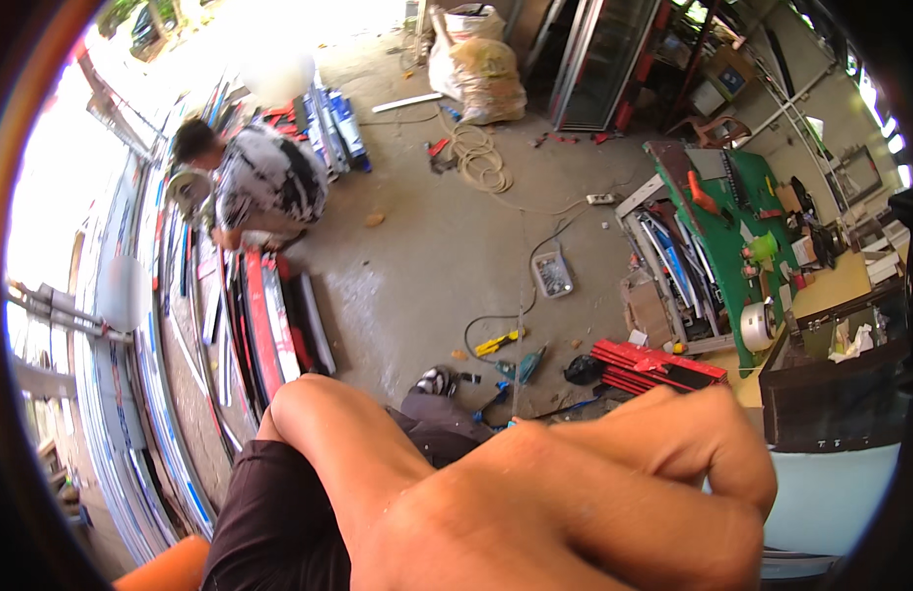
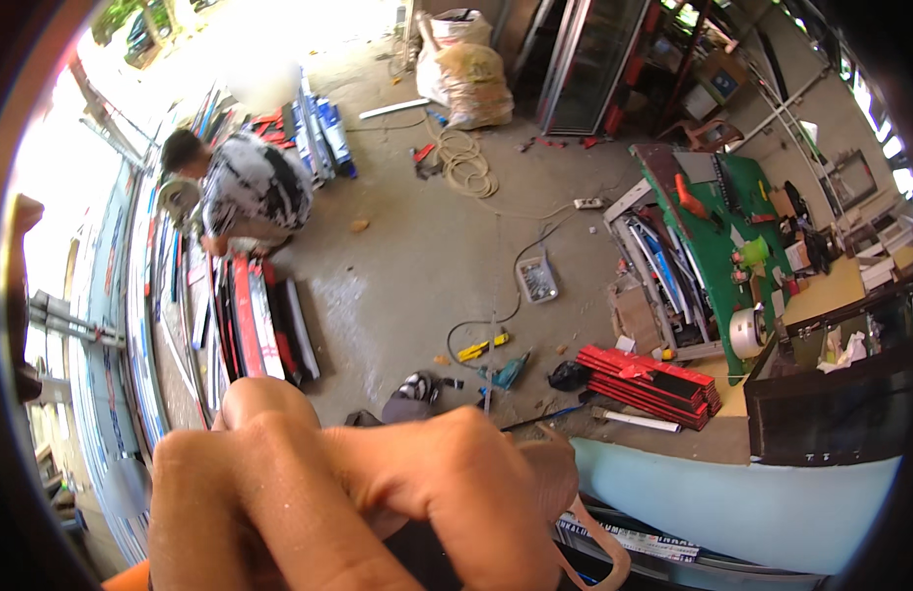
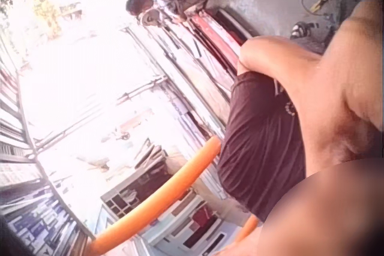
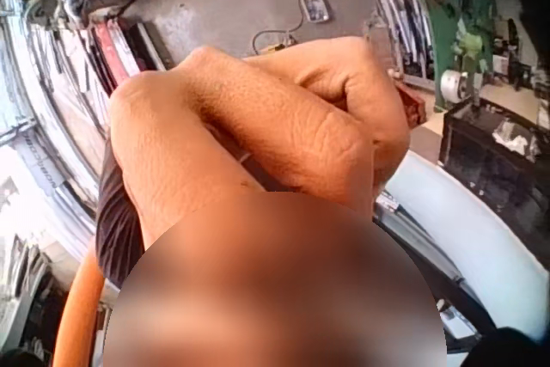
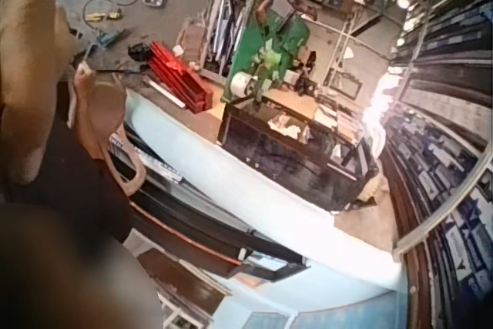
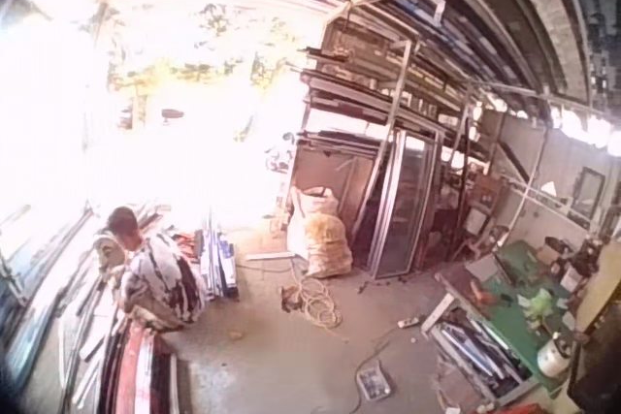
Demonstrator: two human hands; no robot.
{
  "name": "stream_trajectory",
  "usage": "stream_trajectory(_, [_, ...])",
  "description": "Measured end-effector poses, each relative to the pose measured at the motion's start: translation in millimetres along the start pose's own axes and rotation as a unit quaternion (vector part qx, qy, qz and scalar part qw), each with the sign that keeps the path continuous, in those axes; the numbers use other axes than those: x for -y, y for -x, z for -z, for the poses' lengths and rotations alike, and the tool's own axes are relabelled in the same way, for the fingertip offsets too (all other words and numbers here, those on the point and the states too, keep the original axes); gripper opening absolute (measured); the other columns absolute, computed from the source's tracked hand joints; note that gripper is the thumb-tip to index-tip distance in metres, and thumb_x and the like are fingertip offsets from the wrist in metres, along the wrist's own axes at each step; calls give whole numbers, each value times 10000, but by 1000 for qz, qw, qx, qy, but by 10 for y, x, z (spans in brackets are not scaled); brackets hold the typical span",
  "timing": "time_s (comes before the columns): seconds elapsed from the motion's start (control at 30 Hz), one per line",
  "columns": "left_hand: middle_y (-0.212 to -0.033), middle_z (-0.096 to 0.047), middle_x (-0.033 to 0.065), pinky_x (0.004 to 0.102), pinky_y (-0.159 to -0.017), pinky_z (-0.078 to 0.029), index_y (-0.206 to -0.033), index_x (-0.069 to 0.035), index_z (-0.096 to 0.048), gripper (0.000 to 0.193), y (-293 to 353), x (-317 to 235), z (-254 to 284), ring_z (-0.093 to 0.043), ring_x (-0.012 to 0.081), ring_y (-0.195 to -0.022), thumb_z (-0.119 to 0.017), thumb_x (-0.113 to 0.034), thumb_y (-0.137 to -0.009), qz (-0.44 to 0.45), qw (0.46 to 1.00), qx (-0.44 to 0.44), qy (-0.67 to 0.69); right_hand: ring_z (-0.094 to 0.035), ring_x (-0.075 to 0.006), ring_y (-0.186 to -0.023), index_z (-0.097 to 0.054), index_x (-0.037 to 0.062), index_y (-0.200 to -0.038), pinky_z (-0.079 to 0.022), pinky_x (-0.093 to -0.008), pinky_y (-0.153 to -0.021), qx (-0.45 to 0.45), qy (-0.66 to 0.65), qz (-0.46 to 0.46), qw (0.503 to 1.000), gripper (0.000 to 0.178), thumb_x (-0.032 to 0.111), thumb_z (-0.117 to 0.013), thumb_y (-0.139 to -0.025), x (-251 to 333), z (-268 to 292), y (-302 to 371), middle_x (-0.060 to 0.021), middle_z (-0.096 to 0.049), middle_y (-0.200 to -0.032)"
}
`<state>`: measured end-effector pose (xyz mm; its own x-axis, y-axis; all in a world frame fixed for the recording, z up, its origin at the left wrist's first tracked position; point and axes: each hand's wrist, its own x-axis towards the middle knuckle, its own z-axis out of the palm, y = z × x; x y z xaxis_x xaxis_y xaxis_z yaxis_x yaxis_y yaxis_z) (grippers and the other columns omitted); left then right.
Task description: The person retrieves aluminum profiles from a storage rack, measures a window frame with a tape measure, and marks a profile on a workbench. They then fit a rubber seal into a profile and align multiple profiles together, preparing them for assembly.
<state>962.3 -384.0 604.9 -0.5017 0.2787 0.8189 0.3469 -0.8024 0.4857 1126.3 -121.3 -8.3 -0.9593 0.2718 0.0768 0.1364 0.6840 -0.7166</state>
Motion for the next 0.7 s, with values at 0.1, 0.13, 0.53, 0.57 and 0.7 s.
stream_trajectory(0.1, [-803, -713, 36, 346, -790, -460, -823, -120, -720, 74, -423, 404, 306, -639, 206, -752, -756, -81, -770, -6, 1000, -2, 28, -713, -377, -977, -799, 153, -1127, -568, -466, -808, 67, 42, -99, 992, 258, 287, -729, -918, 225, 386, -734, -208, -733, -1116])
stream_trajectory(0.13, [-797, -710, 33, 345, -789, -459, -817, -119, -718, 76, -567, 575, 387, -638, 205, -748, -749, -72, -767, -11, 999, 2, 41, -683, -405, -1072, -784, 149, -1172, -556, -467, -877, 98, 66, -135, 984, 289, 208, -752, -891, 362, 497, -1025, -229, -700, -1204])
stream_trajectory(0.53, [-726, -671, 4, 336, -766, -453, -745, -111, -688, 148, -2363, 2949, 1965, -634, 190, -702, -667, 34, -724, 4, 988, 49, 146, -673, -417, -1024, -771, 272, -1214, -554, -499, -882, -6, 52, -207, 977, 299, 307, -711, -924, 423, 358, -4567, -216, -701, -1094])
stream_trajectory(0.57, [-720, -667, 1, 335, -765, -453, -739, -110, -686, 156, -2585, 3162, 2130, -634, 189, -698, -661, 42, -720, 3, 986, 53, 159, -680, -417, -1024, -776, 234, -1202, -552, -489, -888, -35, 63, -229, 971, 291, 280, -712, -921, 386, 404, -4861, -209, -718, -1084])
stream_trajectory(0.7, [-697, -654, -9, 332, -757, -451, -715, -108, -676, 190, -3535, 3944, 2601, -633, 184, -683, -633, 78, -706, 13, 977, 59, 207, -690, -411, -1059, -778, 149, -1191, -547, -465, -914, -71, 92, -218, 969, 291, 219, -720, -914, 355, 750, -5726, -183, -751, -1115])
